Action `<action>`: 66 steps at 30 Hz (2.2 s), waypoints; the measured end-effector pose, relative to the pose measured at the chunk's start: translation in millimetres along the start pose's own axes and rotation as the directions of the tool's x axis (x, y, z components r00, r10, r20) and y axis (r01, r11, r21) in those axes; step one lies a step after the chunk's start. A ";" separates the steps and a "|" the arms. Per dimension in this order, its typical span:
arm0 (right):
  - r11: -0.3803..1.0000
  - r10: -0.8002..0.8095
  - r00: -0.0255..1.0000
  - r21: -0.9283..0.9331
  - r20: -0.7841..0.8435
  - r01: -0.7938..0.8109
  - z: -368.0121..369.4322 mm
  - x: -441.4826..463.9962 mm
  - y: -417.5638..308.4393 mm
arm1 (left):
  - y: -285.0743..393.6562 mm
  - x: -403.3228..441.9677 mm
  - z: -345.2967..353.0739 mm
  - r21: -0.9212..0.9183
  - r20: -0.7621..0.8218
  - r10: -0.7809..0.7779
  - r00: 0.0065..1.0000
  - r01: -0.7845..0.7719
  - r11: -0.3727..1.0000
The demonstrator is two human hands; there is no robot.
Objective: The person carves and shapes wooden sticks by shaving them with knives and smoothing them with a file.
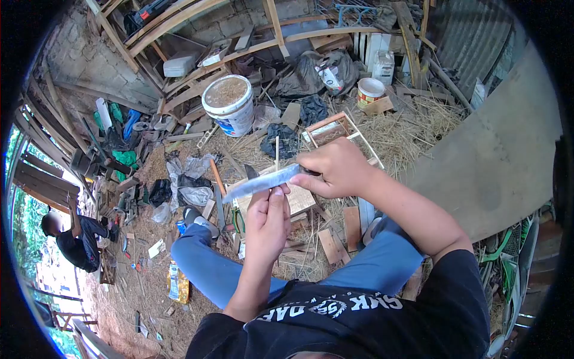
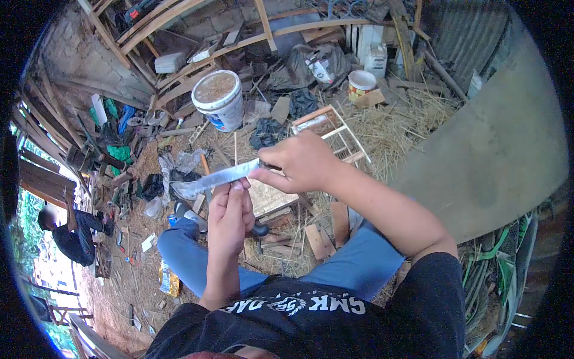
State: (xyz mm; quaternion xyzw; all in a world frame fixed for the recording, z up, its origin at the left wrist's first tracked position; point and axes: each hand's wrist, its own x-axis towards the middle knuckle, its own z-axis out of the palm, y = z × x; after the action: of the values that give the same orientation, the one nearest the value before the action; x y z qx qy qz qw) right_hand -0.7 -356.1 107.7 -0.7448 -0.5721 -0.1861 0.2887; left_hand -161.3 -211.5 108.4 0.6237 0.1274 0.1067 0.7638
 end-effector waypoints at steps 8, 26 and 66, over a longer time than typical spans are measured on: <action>0.995 -0.032 0.999 -0.088 0.040 0.036 -5.9 -2.4 -4.4 | -1.7 -5.1 1.8 0.002 -0.009 0.045 0.999 -0.045 0.999; 1.000 -0.013 1.000 -0.012 0.026 0.014 -10.0 -2.7 -6.0 | 6.9 -7.1 7.2 -0.003 -0.014 -0.041 0.999 0.041 0.999; 0.962 0.263 0.951 -0.032 -0.165 -0.271 0.0 -0.3 43.0 | 3.2 -8.4 5.1 -0.107 0.044 -0.038 0.998 0.043 0.993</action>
State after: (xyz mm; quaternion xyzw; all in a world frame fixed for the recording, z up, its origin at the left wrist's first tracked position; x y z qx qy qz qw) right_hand 40.4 -364.0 98.1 -0.8056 -0.4359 -0.2198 0.3357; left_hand -167.6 -218.3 113.0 0.5808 0.1181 0.0848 0.8009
